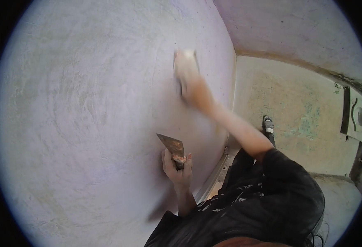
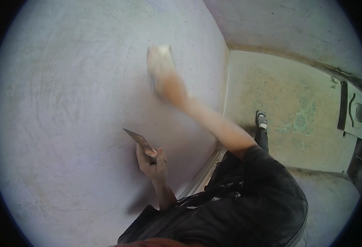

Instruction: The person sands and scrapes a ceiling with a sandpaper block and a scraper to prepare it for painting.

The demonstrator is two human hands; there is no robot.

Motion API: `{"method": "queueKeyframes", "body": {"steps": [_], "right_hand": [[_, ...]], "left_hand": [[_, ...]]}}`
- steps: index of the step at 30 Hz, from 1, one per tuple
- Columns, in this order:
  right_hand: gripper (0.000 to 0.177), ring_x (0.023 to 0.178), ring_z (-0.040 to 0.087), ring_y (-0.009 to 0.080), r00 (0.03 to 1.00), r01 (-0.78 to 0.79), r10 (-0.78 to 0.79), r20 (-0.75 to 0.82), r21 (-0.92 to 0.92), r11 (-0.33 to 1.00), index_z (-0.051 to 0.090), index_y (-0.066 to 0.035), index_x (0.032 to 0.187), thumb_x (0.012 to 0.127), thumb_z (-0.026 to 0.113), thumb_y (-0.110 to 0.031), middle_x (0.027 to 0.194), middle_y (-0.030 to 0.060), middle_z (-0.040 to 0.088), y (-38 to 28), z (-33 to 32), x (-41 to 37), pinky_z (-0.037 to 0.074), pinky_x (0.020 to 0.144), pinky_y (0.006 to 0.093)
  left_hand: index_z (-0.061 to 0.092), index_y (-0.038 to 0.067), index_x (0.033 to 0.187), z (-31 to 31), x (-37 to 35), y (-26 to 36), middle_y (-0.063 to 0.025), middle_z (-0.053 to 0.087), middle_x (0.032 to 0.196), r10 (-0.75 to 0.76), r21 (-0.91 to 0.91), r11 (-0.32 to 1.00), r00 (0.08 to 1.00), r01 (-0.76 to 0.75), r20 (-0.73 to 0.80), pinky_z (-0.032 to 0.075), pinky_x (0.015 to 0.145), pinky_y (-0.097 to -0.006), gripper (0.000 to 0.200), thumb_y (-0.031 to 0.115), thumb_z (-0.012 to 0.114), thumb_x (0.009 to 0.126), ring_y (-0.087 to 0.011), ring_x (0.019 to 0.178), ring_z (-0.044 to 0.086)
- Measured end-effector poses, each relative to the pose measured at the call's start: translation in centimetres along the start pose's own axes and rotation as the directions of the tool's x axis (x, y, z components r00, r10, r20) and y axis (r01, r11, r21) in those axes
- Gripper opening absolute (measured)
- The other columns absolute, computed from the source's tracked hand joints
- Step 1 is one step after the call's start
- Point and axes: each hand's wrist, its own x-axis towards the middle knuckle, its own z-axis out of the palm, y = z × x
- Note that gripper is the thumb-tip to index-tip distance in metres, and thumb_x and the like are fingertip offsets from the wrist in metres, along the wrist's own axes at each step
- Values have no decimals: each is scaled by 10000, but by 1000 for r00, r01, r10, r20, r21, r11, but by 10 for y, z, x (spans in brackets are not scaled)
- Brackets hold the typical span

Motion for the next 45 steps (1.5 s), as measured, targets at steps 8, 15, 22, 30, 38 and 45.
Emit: {"method": "queueKeyframes", "body": {"steps": [8, 15, 22, 30, 38, 45], "right_hand": [[368, 1269, 386, 417, 999, -36, 36, -16, 21, 999, 457, 110, 1241, 894, 469, -13, 1345, 277, 427, -31, -3, -16, 313, 1087, 438], [398, 1291, 381, 393, 990, -124, 128, -58, 64, 990, 446, 124, 1246, 867, 486, 9, 1378, 275, 391, -56, -3, -9, 289, 1103, 455], [332, 1239, 410, 437, 969, -138, 158, -191, 115, 984, 497, 145, 1169, 872, 460, 1, 1285, 303, 452, -10, 20, 25, 266, 1097, 509], [388, 1268, 390, 410, 999, -30, 30, 16, -24, 999, 468, 164, 1174, 808, 404, 55, 1333, 302, 414, -18, 3, 16, 268, 1101, 495], [519, 1232, 442, 402, 992, -70, 73, -98, 29, 997, 367, 165, 1300, 825, 444, -28, 1325, 312, 432, -28, 9, 42, 334, 1071, 441], [472, 1252, 438, 354, 999, -29, 26, -41, -76, 997, 425, 140, 1265, 830, 451, -41, 1325, 288, 446, -76, 5, 20, 316, 1084, 431]], "left_hand": [[414, -58, 1275, 5, 1, 18, -103, 485, 922, -158, -194, 972, 978, 130, -138, 436, 452, -242, 558, -35, 675, 783, -129, 607, 524], [399, -69, 1285, -5, 15, 32, -130, 457, 982, 124, -71, 990, 992, -124, -3, 439, 509, -252, 517, 48, 629, 837, -150, 655, 519], [318, -36, 1235, -15, -16, 10, -104, 494, 840, 55, -211, 975, 997, -66, -56, 420, 413, -226, 372, 39, 491, 915, -111, 549, 494], [326, -11, 1210, -7, -6, 16, -96, 509, 782, 124, -168, 976, 988, -139, -97, 404, 379, -223, 335, 61, 491, 927, -99, 503, 483], [317, -11, 1248, -21, 12, 30, -84, 496, 791, 136, -14, 991, 990, -136, -47, 410, 387, -219, 370, 10, 474, 914, -88, 510, 475], [309, -17, 1273, -9, 28, 36, -91, 478, 857, 159, -41, 986, 983, -163, -92, 415, 387, -221, 391, -15, 454, 909, -87, 524, 487]]}}
